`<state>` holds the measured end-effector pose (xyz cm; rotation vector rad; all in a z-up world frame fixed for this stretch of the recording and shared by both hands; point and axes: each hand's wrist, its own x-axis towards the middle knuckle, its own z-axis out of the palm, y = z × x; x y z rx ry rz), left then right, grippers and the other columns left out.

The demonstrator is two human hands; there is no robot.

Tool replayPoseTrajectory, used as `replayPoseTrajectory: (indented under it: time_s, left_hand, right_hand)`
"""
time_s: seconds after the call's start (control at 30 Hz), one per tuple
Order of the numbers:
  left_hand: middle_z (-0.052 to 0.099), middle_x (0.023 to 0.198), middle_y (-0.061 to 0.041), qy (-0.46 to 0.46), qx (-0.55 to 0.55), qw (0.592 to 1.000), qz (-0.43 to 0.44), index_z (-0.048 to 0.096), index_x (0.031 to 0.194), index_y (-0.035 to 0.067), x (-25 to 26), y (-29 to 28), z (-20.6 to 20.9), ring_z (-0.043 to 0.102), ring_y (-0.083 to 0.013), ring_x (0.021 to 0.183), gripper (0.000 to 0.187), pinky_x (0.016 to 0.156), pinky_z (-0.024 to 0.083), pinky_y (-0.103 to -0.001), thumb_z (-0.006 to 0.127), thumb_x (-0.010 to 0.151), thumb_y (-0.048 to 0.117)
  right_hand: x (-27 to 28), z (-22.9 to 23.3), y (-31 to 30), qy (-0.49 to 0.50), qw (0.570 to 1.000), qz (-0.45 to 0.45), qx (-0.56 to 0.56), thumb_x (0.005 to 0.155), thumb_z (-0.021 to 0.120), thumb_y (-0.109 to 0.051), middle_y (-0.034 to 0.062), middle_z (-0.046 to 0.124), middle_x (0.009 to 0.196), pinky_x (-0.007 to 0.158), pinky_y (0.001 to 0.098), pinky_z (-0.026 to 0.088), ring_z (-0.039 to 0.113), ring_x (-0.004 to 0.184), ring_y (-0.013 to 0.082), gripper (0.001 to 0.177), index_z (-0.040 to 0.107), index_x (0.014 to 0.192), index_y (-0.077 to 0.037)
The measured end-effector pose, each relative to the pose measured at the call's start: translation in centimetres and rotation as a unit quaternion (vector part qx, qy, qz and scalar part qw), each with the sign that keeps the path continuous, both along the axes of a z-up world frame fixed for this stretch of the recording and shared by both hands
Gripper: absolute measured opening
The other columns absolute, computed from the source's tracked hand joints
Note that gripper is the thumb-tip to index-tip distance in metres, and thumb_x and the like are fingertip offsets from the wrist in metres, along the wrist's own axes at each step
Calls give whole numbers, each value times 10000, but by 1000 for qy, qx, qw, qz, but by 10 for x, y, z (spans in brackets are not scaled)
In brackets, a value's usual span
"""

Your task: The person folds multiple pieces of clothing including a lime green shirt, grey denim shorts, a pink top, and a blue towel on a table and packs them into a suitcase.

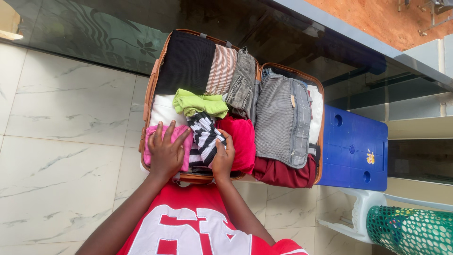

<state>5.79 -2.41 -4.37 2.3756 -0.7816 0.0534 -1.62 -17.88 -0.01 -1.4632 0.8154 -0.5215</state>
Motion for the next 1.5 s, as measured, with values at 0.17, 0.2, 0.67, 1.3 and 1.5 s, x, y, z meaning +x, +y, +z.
replayPoseTrajectory:
  time_s: [0.17,0.2,0.67,1.3,1.5]
  left_hand:
    - [320,1620,-162,67,128,989,-23,606,1401,210,2,-2,21,176,-477,1483,706,1122,120,-659,710,714,337]
    - [330,1621,-144,59,153,986,-30,609,1375,191,4,0,21,177,-453,1507,653,1144,120,-648,710,745,331]
    - [708,1324,-77,240,-255,937,20,720,1030,88,23,17,-33,499,-299,1454,246,1266,166,-515,526,895,22]
    - [605,1333,-168,68,-125,988,55,630,1241,40,1,8,41,537,-367,1289,310,1141,380,-484,631,933,81]
    - [578,1351,-179,-4,-138,989,-57,617,1235,25,-40,-48,101,502,-398,1328,298,1126,384,-496,641,940,61]
  right_hand:
    - [-12,42,19,90,886,268,-368,991,642,-286,209,643,1272,990,418,445,577,1162,332,360,672,1259,-48]
    - [-11,46,24,101,829,302,-459,976,680,-345,253,630,1311,1003,458,431,551,1192,396,392,693,1254,-69]
    - [39,-27,44,137,779,263,-552,984,615,-399,126,557,1429,1247,602,211,435,1426,369,514,618,1429,-142]
    - [-12,20,13,17,871,341,-354,947,667,-283,177,451,1576,1222,498,353,418,1483,388,522,584,1439,-128]
    - [-81,84,-25,14,922,259,-287,975,678,-187,100,599,1456,1087,411,523,602,1331,312,403,628,1374,-162]
